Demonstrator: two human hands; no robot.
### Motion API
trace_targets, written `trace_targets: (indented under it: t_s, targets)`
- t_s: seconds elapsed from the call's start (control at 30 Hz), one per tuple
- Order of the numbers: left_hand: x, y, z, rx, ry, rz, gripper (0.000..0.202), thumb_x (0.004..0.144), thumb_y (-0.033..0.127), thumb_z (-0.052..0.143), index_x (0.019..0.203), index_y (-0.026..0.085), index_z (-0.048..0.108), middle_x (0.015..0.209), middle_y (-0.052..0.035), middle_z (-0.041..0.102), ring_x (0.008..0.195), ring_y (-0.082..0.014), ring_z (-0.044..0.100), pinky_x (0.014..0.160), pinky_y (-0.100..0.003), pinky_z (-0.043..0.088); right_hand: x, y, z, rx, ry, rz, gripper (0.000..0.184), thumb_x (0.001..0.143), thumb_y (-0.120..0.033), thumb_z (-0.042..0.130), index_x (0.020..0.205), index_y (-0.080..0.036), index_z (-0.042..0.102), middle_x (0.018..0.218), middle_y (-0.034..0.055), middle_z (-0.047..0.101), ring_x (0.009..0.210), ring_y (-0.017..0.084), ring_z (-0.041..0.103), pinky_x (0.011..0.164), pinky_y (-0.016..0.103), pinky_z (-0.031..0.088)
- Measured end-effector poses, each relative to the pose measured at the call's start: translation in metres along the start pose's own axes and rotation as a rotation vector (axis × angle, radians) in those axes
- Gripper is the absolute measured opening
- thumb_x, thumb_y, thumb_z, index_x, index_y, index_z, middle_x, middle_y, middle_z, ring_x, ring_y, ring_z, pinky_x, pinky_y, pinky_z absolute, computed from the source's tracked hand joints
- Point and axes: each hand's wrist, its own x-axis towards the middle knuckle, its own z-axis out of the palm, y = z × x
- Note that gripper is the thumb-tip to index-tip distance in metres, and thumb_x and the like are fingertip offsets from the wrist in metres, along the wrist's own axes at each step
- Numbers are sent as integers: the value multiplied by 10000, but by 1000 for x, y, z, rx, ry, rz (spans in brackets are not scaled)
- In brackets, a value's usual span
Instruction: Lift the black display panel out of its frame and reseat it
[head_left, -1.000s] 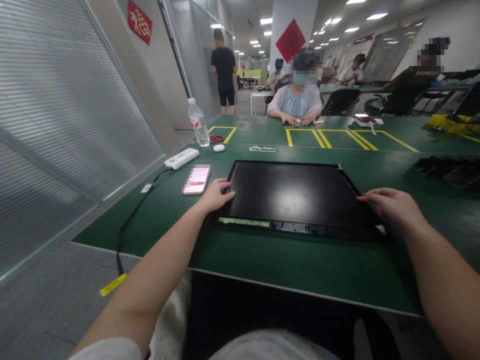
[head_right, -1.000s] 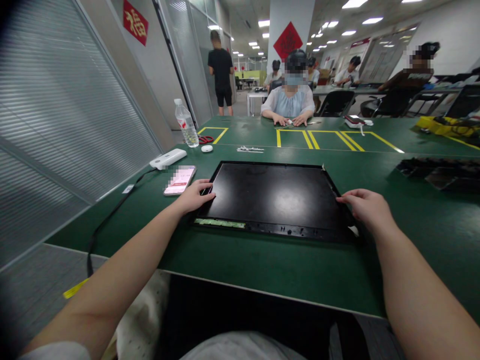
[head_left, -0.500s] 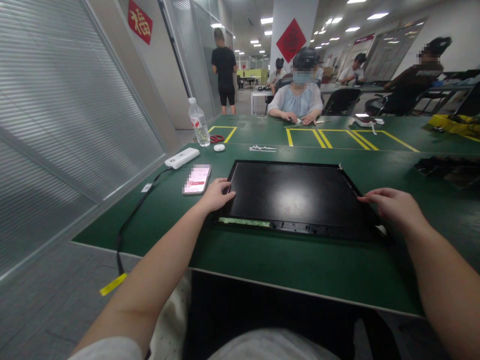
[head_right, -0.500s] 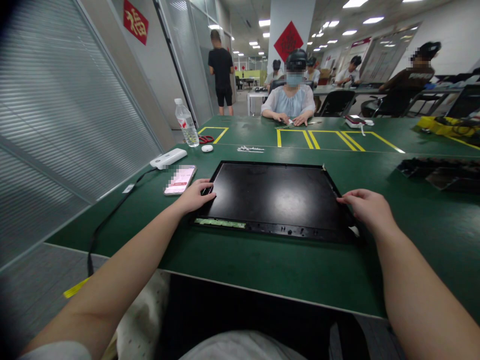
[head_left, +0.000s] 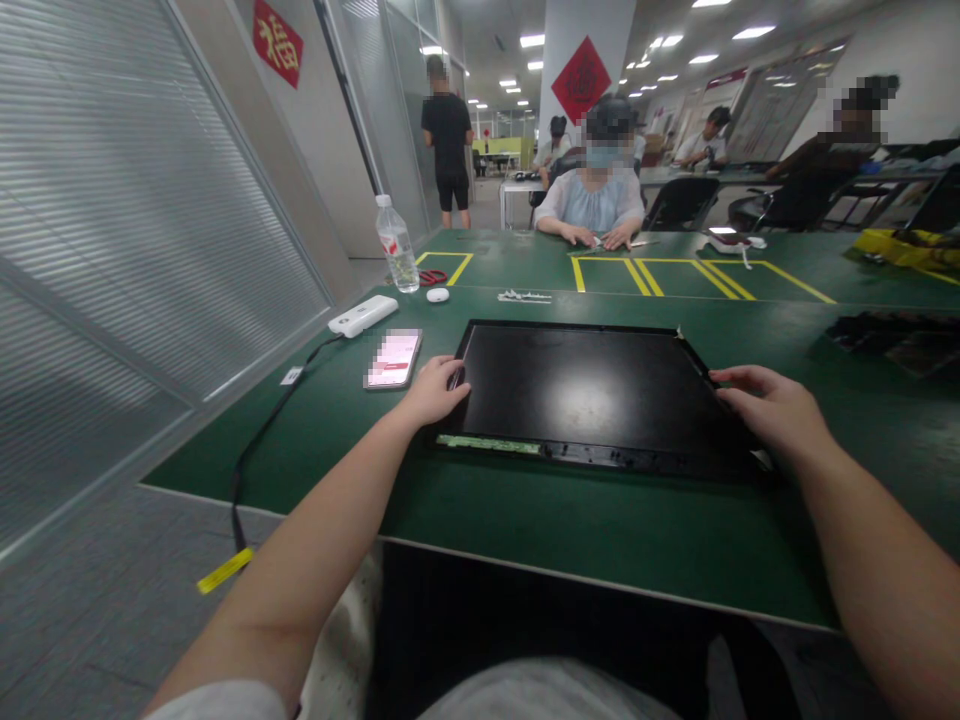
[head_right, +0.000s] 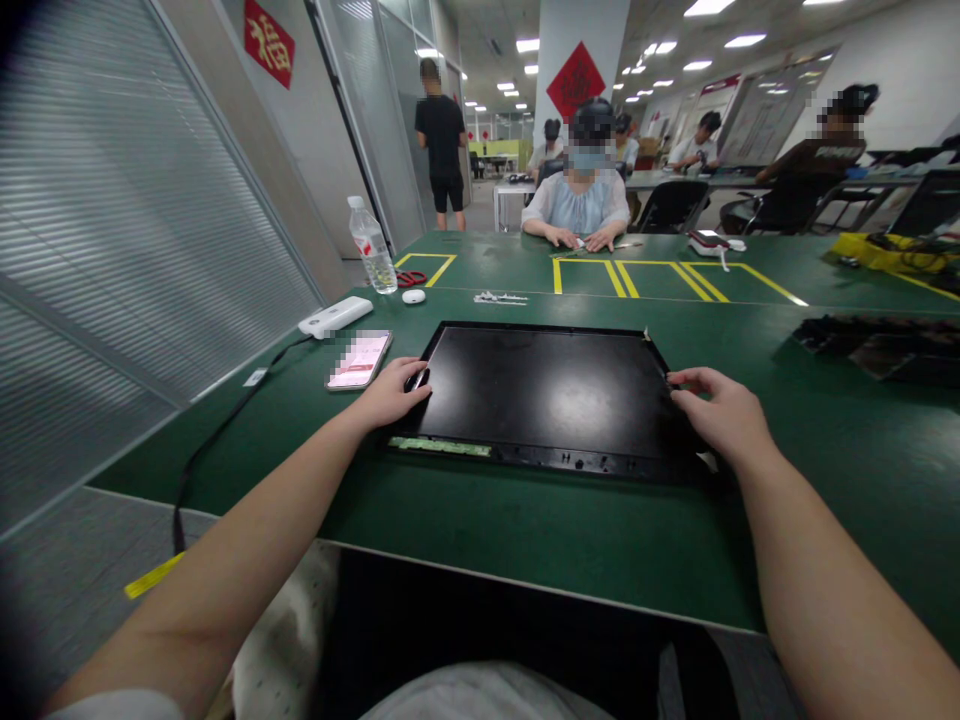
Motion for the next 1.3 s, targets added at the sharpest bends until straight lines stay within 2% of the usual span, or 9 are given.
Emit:
trace_targets:
  t_s: [0.1,0.17,0.27,0.47,0.87,1.07,1.2,1.3]
  targets:
    - [-1,0,1,-1,-3,-2,581,864,403,591,1380,137,613,1476,-174,522,1412,-341,477,1225,-464,335,3,7,6,-9,-86,-110,426,732,-392,659,1130,-269,743,1306,45,714,1075,278,677,1013,448,478]
    - [-1,-1,3,5,-1,0,570,863,390,591,1384,161,609,1473,-160,520,1412,-342,471,1224,-478,332,3,9,9,-19,-161,-163,469,724,-400,672,1176,-290,739,1348,31,697,1209,314,641,1079,485,453]
    - [-1,-2,6,19,-1,7,559,866,380,589,1388,179,603,1470,-152,512,1418,-348,455,1222,-498,327,3,10,12,-88,-248,-196,486,738,-416,679,1206,-303,745,1345,29,699,1269,325,620,1110,493,452]
    - [0,2,13,41,6,-41,554,915,370,533,1428,163,565,1505,-184,453,1444,-371,405,1227,-536,291,5,8,11,-114,-276,-209,400,770,-383,674,1152,-310,772,1327,13,709,1284,307,621,1142,473,444]
    - [1,2,18,7,53,-48,481,912,356,513,1351,192,623,1463,-174,488,1416,-372,422,1206,-576,312,8,8,10,-116,-259,-206,349,749,-367,671,1070,-304,794,1264,2,739,1235,304,650,1118,479,462]
    - [1,4,17,23,32,-59,497,923,354,505,1371,167,610,1481,-185,465,1439,-370,404,1222,-550,292,3,-6,4,-96,-275,-141,282,747,-340,672,994,-304,801,1165,5,773,1173,300,677,1084,458,481]
    - [0,6,14,21,23,-67,503,920,360,513,1380,172,598,1487,-179,460,1446,-374,398,1227,-548,285,-2,-9,3,-52,-261,-101,308,763,-338,658,1033,-277,793,1167,24,774,1169,291,665,1092,434,446]
    - [0,6,11,5,17,-77,542,903,363,541,1401,154,576,1498,-181,439,1449,-369,405,1239,-509,284,-4,-10,3,-29,-230,-51,321,790,-330,643,1064,-241,785,1146,57,775,1119,268,668,1058,400,443]
